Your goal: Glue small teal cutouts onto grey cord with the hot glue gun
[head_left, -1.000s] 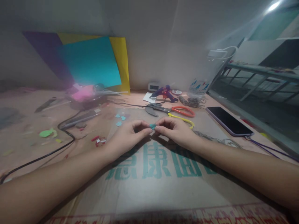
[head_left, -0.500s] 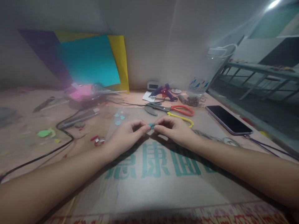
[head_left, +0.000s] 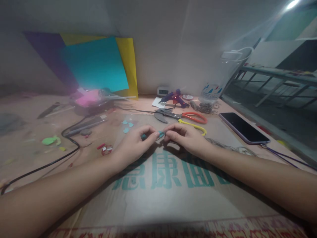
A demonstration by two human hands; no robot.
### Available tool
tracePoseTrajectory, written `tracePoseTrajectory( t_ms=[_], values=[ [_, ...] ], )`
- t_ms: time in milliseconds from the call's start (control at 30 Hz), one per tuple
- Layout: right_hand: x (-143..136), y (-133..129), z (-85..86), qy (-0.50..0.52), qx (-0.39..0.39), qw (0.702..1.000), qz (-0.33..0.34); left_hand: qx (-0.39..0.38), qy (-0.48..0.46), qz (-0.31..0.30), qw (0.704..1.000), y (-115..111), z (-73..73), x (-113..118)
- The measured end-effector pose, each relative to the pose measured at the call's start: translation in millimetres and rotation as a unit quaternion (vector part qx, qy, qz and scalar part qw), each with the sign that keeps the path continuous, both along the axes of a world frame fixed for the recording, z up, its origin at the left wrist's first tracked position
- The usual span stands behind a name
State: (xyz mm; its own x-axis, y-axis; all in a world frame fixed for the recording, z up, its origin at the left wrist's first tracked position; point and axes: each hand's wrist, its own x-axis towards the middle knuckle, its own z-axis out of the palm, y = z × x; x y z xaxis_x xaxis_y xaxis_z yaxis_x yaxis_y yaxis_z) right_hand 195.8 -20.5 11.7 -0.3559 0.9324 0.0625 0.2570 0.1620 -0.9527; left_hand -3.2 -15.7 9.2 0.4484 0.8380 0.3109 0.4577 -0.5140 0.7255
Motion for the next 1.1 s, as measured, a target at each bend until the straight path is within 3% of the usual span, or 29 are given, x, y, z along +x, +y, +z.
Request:
tracePoseTrajectory(
  t_ms=[267,700,933,1100],
  values=[
    [0.7,-2.6,1.6,-0.013,-0.028,0.999,-0.019,0.05,0.018,0.001,0.999,-2.4,0.6,1.3],
    [-0.9,-4.7,2.7,-0.048,0.049,0.997,-0.021,0.101,0.059,-0.008,0.993,-7.5,0.5,0.1],
    [0.1,-6.0,4.5,-0.037,0.043,0.998,-0.013,0.101,0.06,-0.004,0.993,-7.0,0.0,-0.5],
    [0.3,-5.4,1.3,0.027,0.021,0.999,-0.016,0.093,0.06,0.0,0.994,-7.1,0.8,0.0]
  ],
)
